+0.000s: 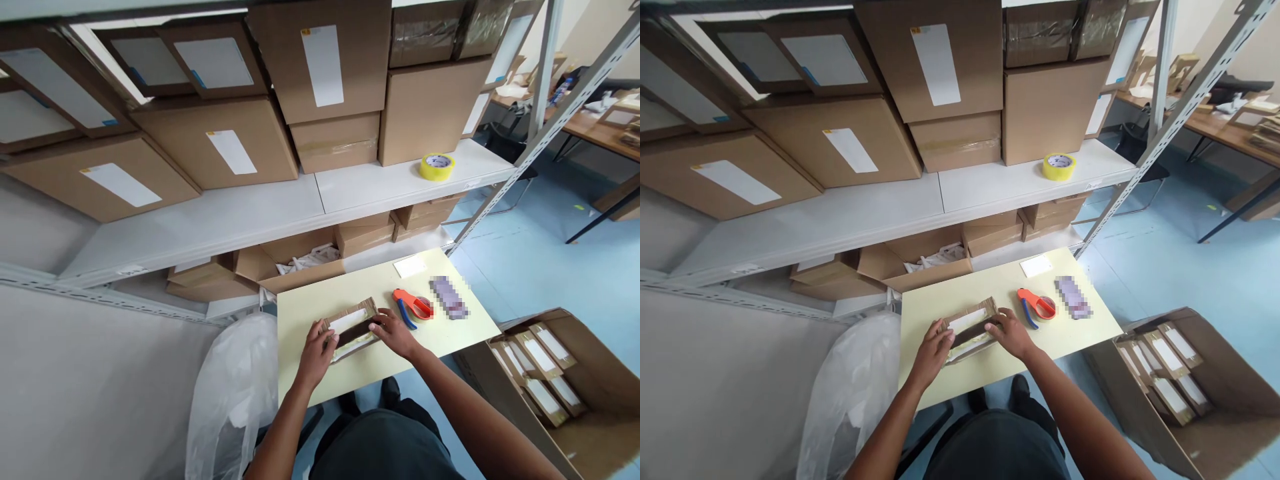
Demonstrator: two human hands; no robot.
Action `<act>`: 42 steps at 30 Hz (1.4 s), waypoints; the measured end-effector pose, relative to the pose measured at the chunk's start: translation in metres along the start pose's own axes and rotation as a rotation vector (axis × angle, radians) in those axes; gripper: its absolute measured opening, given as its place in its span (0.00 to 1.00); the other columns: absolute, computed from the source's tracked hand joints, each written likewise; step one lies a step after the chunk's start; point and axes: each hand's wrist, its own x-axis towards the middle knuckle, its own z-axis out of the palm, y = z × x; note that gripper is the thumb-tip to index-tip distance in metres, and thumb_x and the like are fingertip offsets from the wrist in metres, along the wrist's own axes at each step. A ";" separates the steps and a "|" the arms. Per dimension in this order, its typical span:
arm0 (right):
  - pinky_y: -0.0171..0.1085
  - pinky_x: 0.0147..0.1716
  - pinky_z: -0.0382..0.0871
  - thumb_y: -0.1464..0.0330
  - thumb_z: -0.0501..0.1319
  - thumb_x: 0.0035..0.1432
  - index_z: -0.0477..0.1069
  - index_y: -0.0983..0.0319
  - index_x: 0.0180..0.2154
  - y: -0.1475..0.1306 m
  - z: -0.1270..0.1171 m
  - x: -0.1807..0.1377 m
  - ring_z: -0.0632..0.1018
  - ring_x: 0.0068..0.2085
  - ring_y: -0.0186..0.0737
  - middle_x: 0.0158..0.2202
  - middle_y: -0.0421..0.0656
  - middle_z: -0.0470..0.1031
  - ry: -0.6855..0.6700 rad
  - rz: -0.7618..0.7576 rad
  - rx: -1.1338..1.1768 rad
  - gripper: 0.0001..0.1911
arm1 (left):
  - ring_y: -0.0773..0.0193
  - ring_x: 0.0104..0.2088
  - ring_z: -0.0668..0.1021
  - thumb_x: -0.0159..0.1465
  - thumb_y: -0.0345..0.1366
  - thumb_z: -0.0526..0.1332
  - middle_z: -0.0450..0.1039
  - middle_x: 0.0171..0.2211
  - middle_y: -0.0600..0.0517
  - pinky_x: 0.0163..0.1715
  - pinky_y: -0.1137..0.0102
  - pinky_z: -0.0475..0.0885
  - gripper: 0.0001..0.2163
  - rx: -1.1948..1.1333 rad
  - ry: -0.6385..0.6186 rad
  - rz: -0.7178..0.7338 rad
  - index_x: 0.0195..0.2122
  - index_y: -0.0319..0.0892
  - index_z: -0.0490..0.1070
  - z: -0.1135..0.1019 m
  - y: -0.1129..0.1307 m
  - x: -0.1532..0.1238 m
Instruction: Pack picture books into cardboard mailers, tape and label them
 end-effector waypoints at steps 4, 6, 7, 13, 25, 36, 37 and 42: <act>0.46 0.42 0.78 0.51 0.64 0.61 0.72 0.58 0.56 0.011 -0.002 -0.005 0.79 0.39 0.45 0.51 0.50 0.77 0.118 0.001 0.067 0.27 | 0.44 0.71 0.59 0.62 0.49 0.65 0.60 0.69 0.42 0.67 0.50 0.61 0.19 0.004 -0.087 0.056 0.50 0.44 0.79 -0.008 -0.006 0.001; 0.48 0.44 0.77 0.54 0.64 0.60 0.69 0.59 0.59 0.013 0.005 0.000 0.79 0.39 0.46 0.51 0.50 0.77 0.192 0.035 0.027 0.29 | 0.45 0.69 0.63 0.59 0.45 0.69 0.63 0.67 0.43 0.65 0.51 0.64 0.19 -0.007 -0.070 0.092 0.49 0.44 0.78 -0.011 -0.008 0.005; 0.49 0.45 0.77 0.56 0.64 0.60 0.68 0.59 0.60 0.014 0.010 0.004 0.79 0.41 0.47 0.52 0.51 0.77 0.211 0.046 0.003 0.29 | 0.46 0.68 0.66 0.59 0.43 0.68 0.66 0.65 0.43 0.65 0.52 0.66 0.17 -0.013 -0.033 0.098 0.48 0.45 0.78 -0.011 -0.009 0.007; 0.53 0.50 0.76 0.64 0.59 0.63 0.66 0.60 0.62 0.022 0.028 0.012 0.78 0.49 0.52 0.52 0.53 0.77 0.205 0.086 -0.108 0.27 | 0.52 0.57 0.76 0.60 0.36 0.64 0.75 0.54 0.45 0.61 0.55 0.70 0.14 -0.085 0.245 0.037 0.48 0.46 0.76 0.003 0.003 0.014; 0.55 0.58 0.71 0.68 0.66 0.59 0.74 0.59 0.50 0.004 0.009 -0.004 0.70 0.62 0.57 0.64 0.55 0.67 0.081 -0.297 -0.272 0.16 | 0.56 0.43 0.80 0.66 0.55 0.56 0.80 0.46 0.45 0.43 0.62 0.76 0.23 -0.459 0.362 -0.312 0.49 0.43 0.76 0.008 0.003 -0.048; 0.47 0.55 0.74 0.74 0.62 0.58 0.70 0.58 0.38 -0.013 -0.022 -0.015 0.69 0.66 0.51 0.65 0.53 0.66 -0.141 -0.340 -0.084 0.06 | 0.63 0.28 0.77 0.66 0.54 0.57 0.78 0.30 0.52 0.29 0.69 0.73 0.21 -0.413 0.257 -0.282 0.46 0.43 0.76 0.001 0.013 -0.041; 0.48 0.56 0.73 0.73 0.62 0.59 0.71 0.58 0.37 -0.013 -0.024 -0.019 0.68 0.67 0.51 0.64 0.53 0.67 -0.154 -0.355 -0.071 0.05 | 0.62 0.29 0.78 0.65 0.55 0.59 0.78 0.30 0.52 0.29 0.69 0.73 0.21 -0.403 0.236 -0.271 0.46 0.43 0.76 0.001 0.014 -0.039; 0.50 0.57 0.72 0.70 0.63 0.60 0.71 0.58 0.36 -0.009 -0.022 -0.031 0.72 0.63 0.51 0.64 0.53 0.67 -0.127 -0.365 -0.028 0.02 | 0.57 0.36 0.83 0.61 0.55 0.63 0.81 0.34 0.50 0.38 0.65 0.77 0.19 -0.387 0.135 -0.224 0.43 0.44 0.75 -0.004 0.019 -0.031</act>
